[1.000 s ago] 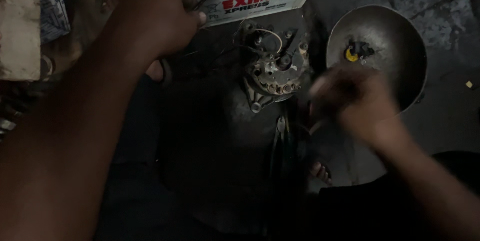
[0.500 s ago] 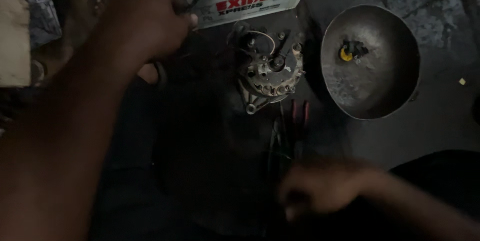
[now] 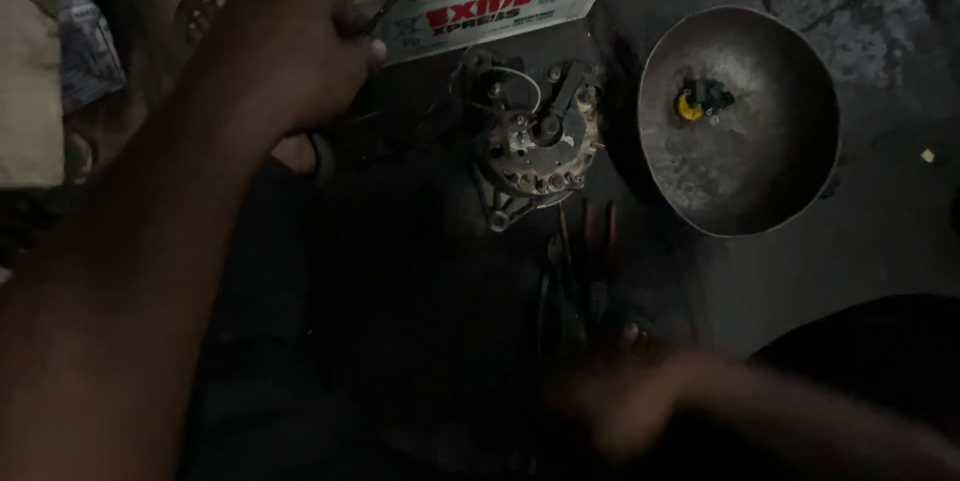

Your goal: The person is repairing an electrical component, possibly a starter motor, by connecting wires to a car battery and testing it. They use pliers to manipulate the wires and a screwdriver to adjust connections, creating sparks during the testing process.

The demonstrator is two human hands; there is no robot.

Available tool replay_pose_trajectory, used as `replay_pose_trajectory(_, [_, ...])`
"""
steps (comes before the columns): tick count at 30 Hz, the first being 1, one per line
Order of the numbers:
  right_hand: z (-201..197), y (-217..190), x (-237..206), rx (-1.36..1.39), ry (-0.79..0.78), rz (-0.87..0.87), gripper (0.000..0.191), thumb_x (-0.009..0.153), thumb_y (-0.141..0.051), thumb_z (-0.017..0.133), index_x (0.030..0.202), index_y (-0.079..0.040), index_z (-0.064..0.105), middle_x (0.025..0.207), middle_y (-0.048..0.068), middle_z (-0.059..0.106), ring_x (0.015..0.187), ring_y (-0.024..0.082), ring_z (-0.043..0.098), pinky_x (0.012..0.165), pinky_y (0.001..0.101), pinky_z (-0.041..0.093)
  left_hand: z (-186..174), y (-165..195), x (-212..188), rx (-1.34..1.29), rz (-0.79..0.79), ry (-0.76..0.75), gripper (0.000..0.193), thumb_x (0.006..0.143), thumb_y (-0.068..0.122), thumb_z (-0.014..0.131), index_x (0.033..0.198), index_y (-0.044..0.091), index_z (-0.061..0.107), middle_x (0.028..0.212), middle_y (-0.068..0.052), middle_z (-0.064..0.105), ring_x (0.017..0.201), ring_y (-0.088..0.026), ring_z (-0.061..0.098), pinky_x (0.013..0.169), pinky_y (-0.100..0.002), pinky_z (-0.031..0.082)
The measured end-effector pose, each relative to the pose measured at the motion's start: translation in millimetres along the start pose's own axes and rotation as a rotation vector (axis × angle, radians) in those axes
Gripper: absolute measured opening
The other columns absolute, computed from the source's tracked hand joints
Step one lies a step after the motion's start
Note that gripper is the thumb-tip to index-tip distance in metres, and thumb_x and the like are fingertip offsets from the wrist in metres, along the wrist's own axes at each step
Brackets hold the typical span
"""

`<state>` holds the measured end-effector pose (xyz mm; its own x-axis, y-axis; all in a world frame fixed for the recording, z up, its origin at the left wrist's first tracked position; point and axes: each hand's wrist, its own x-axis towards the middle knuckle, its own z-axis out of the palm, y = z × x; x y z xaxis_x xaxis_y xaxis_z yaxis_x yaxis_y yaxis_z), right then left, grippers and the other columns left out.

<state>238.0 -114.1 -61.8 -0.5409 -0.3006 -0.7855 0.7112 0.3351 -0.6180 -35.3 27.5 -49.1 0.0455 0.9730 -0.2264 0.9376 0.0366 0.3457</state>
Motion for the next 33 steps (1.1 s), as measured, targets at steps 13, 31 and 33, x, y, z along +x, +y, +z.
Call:
replay_pose_trajectory(13, [-25,84,-62,1.020,2.320,-0.016,0.030,0.101,-0.030,0.066,0.119,-0.009,0.056,0.113,0.008,0.067,0.103,0.018,0.068,0.082,0.0322,0.062,3,-5,-2,-0.080,-0.025,0.004,0.033,0.099,0.035,0.070,0.123,0.012,0.075,0.106,-0.017,0.075,0.088,-0.031,0.075,0.076,-0.050,0.059])
replay_pose_trajectory(31, [-22,99,-56,1.006,2.342,-0.069,0.044,0.105,-0.033,0.059,0.138,-0.007,0.044,0.115,0.012,0.064,0.089,0.022,0.065,0.076,0.0434,0.055,-1,-5,0,0.015,0.127,0.087,0.030,0.099,0.031,0.074,0.119,0.009,0.077,0.103,-0.018,0.075,0.084,-0.034,0.073,0.072,-0.051,0.057])
replay_pose_trajectory(33, [-21,55,-39,0.389,1.280,0.396,0.040,0.102,-0.033,0.059,0.134,-0.009,0.051,0.116,0.010,0.067,0.095,0.021,0.066,0.081,0.0421,0.055,2,-7,0,-0.009,0.048,0.033,0.030,0.099,0.032,0.072,0.119,0.010,0.077,0.101,-0.017,0.076,0.083,-0.032,0.074,0.073,-0.051,0.059])
